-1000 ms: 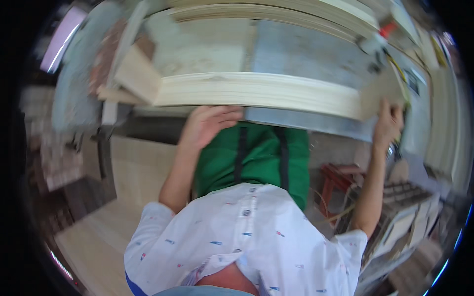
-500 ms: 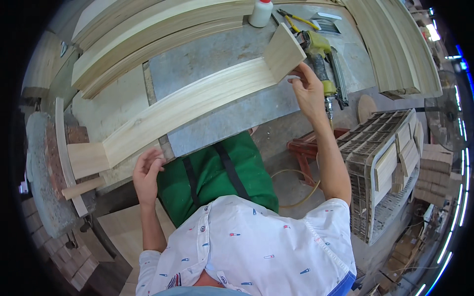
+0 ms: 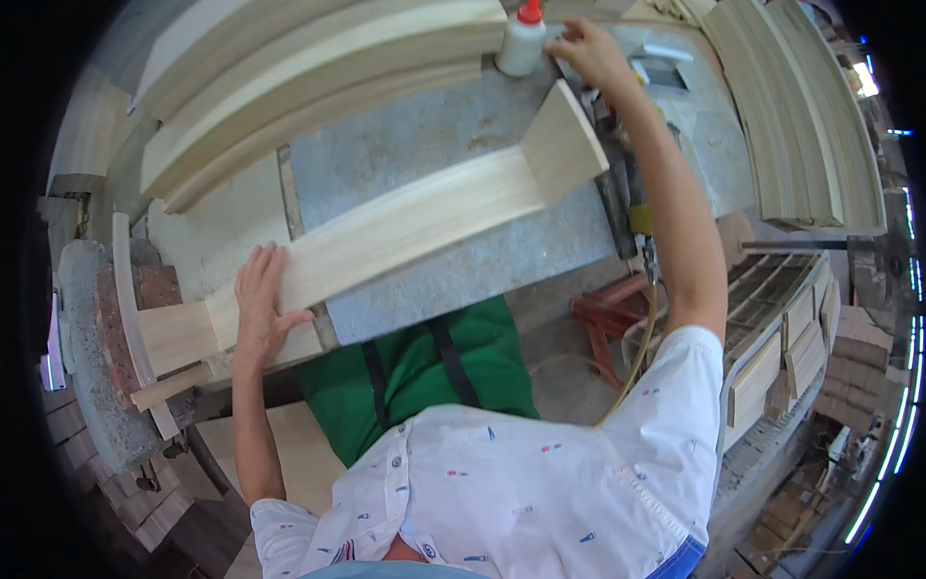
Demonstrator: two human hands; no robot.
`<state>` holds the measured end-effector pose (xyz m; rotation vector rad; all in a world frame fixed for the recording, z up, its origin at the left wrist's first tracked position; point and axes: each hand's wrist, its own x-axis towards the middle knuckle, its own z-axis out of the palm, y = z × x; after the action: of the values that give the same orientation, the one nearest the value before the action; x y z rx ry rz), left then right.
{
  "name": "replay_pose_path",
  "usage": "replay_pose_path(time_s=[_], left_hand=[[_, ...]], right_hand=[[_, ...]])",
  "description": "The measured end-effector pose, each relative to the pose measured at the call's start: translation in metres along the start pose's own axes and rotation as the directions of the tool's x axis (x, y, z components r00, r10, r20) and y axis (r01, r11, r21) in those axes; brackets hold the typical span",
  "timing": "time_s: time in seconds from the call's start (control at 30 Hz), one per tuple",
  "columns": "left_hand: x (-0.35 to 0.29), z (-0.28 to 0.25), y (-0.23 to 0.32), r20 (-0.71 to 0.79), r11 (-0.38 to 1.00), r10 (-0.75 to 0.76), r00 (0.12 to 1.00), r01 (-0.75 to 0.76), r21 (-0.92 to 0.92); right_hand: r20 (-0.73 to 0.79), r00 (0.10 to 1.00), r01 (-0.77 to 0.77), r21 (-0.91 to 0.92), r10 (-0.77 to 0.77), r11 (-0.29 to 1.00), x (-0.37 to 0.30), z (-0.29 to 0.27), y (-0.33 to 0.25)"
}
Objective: Assembling wooden drawer components using wood glue and a pneumatic nail gun.
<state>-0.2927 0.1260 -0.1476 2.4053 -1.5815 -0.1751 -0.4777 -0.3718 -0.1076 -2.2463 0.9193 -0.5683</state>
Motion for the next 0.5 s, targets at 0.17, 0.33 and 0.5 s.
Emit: replay_pose_path(time_s=[0.17,0.33,0.5], left_hand=[[0.001,0.006,-0.002,0.001,1.0,0.017,1.0,-0.017,-0.003],[0.004,0.006,0.0,-0.042,0.999,0.042,0.998,-0.042,0.0],[0.003,0.005,0.001,-0.043,0.999,0.037,0.998,-0.038,-0.02]], right_hand=[[0.174,0.983,0.04,0.078,-0.053,0.996,-0.003,0.01,0.003],[0.239,0.958,-0.186,0.099,0.158,0.978,-0.012,0.006,-0.018],[0.383,0.905,-0.136,0.676,-0.187,0.724,-0.03,-0.023,-0.013]])
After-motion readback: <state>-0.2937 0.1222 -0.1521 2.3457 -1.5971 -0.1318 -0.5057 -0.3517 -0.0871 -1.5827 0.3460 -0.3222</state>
